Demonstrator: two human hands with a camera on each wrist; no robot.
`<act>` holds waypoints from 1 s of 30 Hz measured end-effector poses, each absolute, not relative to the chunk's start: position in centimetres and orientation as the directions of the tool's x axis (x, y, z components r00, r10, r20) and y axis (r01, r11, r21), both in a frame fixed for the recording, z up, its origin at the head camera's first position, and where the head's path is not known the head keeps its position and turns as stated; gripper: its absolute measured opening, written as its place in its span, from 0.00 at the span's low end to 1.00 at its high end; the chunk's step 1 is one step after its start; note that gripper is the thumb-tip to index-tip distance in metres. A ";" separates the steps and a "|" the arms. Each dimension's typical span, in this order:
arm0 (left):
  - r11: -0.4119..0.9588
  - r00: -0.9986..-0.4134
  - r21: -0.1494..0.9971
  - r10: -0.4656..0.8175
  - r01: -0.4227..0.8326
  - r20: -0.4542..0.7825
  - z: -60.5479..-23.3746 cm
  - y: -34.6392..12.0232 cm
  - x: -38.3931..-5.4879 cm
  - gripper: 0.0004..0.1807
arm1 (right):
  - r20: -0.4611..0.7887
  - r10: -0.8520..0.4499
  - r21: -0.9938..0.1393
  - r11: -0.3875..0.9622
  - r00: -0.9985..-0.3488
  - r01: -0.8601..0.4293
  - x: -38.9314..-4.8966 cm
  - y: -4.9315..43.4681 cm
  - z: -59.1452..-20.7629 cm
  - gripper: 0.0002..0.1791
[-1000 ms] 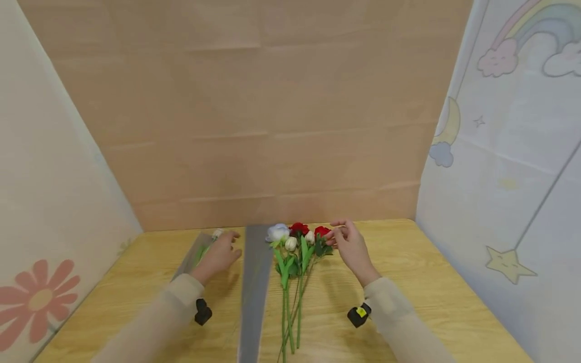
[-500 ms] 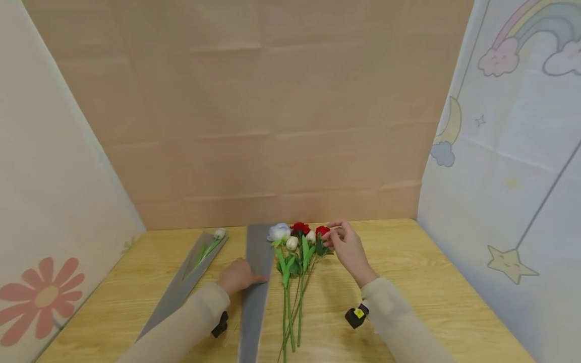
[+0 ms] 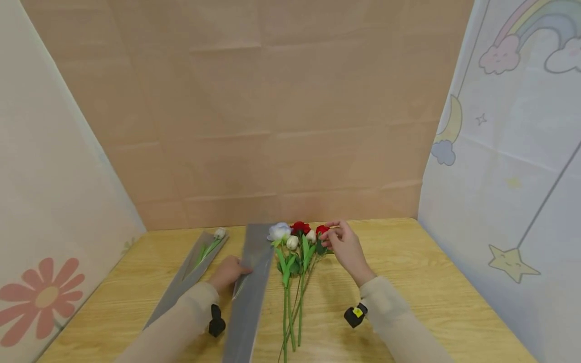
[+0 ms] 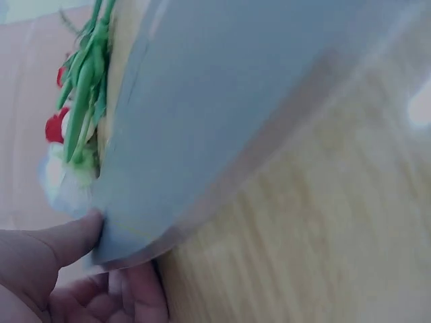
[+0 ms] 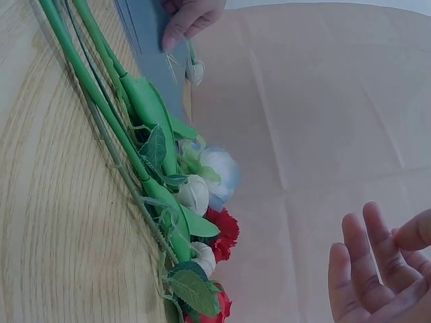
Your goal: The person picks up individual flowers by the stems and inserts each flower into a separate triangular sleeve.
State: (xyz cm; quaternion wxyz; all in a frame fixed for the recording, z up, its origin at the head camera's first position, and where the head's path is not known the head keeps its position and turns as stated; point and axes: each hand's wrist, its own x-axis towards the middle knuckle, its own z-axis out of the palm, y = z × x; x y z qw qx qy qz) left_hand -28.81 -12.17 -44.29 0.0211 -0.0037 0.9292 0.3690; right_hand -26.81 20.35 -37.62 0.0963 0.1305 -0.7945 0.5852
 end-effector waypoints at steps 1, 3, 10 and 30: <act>0.717 -0.999 0.696 0.007 -0.027 -0.047 -44.2 -12.4 -28.9 0.18 | 0.303 -0.095 -0.906 0.280 -0.948 -0.318 -26.8 20.4 -37.6 0.13; 0.717 -0.998 0.697 0.012 -0.029 -0.054 -43.8 -12.7 -29.0 0.24 | 0.299 -0.096 -0.907 0.279 -0.949 -0.314 -26.9 20.4 -37.7 0.14; 0.716 -0.991 0.686 0.064 0.126 0.115 -38.2 -12.7 -29.5 0.12 | 0.198 -0.263 -0.926 0.266 -0.944 -0.268 -26.8 18.9 -38.1 0.17; 0.573 -0.765 0.686 0.643 0.449 -0.036 -32.5 -13.3 -29.2 0.13 | 0.050 -0.244 -0.875 -0.478 -0.969 0.075 -27.1 18.5 -36.8 0.05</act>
